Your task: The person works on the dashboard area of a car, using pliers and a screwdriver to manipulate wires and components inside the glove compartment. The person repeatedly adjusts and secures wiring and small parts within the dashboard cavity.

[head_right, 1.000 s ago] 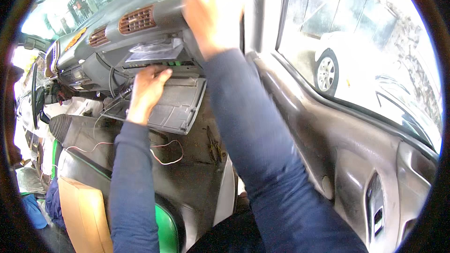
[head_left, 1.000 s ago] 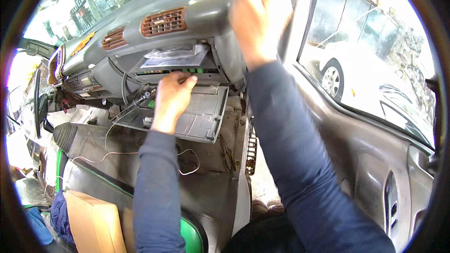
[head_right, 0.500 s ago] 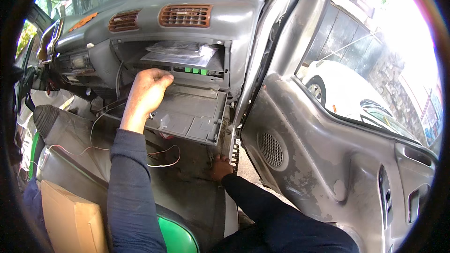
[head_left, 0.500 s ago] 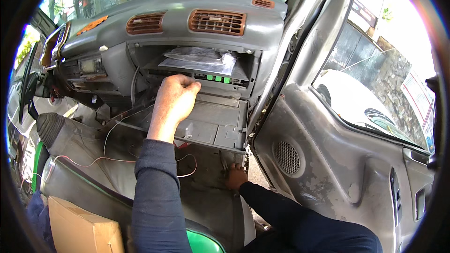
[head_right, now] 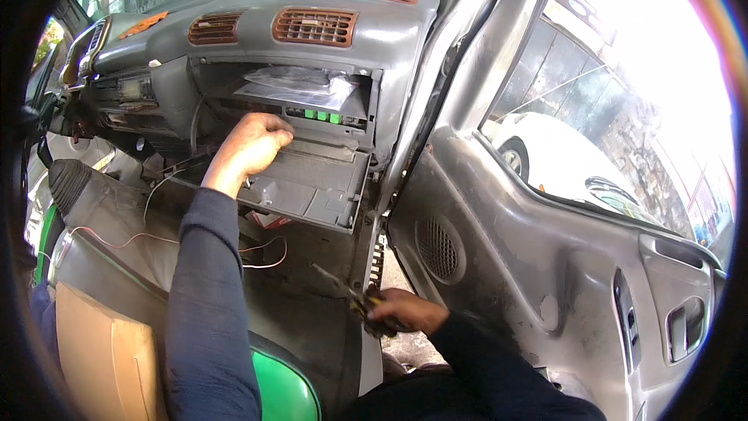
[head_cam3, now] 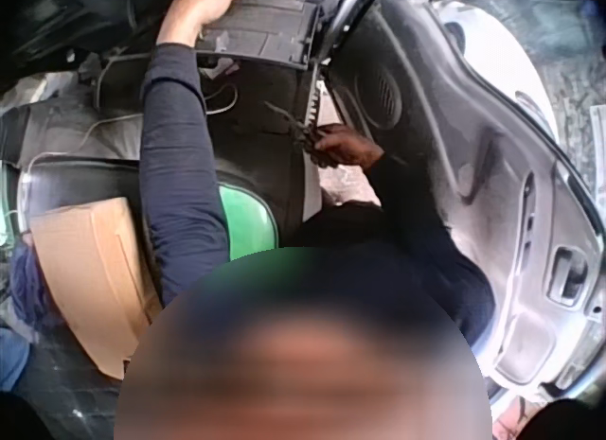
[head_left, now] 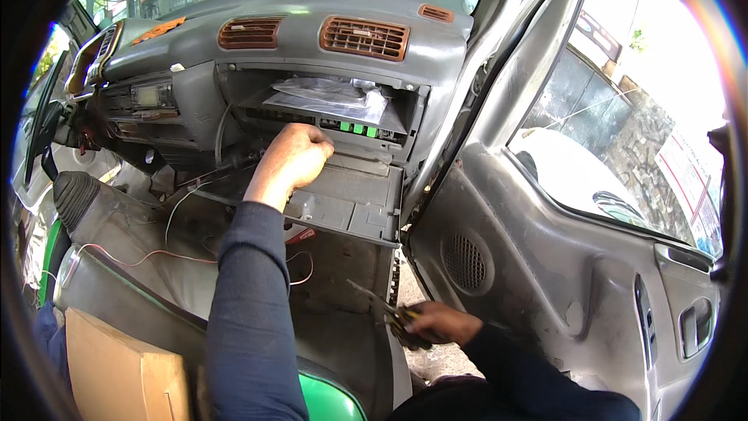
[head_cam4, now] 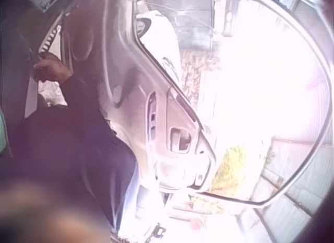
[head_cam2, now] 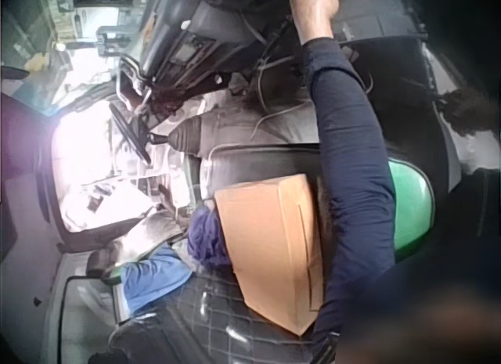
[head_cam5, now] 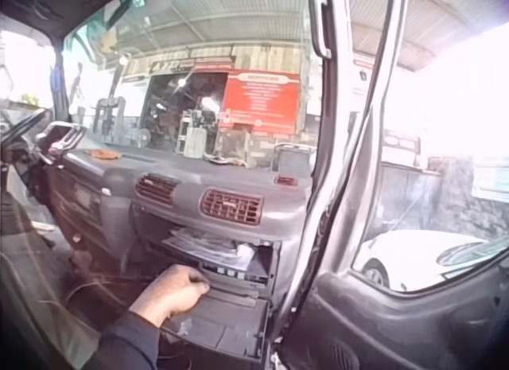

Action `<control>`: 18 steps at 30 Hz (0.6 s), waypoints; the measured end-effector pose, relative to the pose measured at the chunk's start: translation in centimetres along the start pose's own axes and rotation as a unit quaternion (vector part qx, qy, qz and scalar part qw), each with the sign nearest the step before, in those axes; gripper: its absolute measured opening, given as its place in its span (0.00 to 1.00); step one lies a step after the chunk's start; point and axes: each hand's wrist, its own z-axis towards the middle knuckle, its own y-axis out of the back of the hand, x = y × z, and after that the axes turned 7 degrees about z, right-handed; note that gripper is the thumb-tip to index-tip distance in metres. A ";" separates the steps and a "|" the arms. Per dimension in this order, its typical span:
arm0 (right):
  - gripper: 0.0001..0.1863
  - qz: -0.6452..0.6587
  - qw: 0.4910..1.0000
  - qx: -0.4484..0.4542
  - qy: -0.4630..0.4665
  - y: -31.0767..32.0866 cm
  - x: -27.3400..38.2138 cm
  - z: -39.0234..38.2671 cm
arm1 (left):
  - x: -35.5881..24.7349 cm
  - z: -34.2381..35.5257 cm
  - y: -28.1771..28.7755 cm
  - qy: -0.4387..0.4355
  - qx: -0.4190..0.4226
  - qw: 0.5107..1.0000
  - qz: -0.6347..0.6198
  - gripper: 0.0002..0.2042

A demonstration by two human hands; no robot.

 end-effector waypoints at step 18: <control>0.22 0.322 0.904 0.124 0.252 -14.9 17.1 1.7 | -0.3 1.6 -3.0 0.153 0.085 0.932 -0.318 0.19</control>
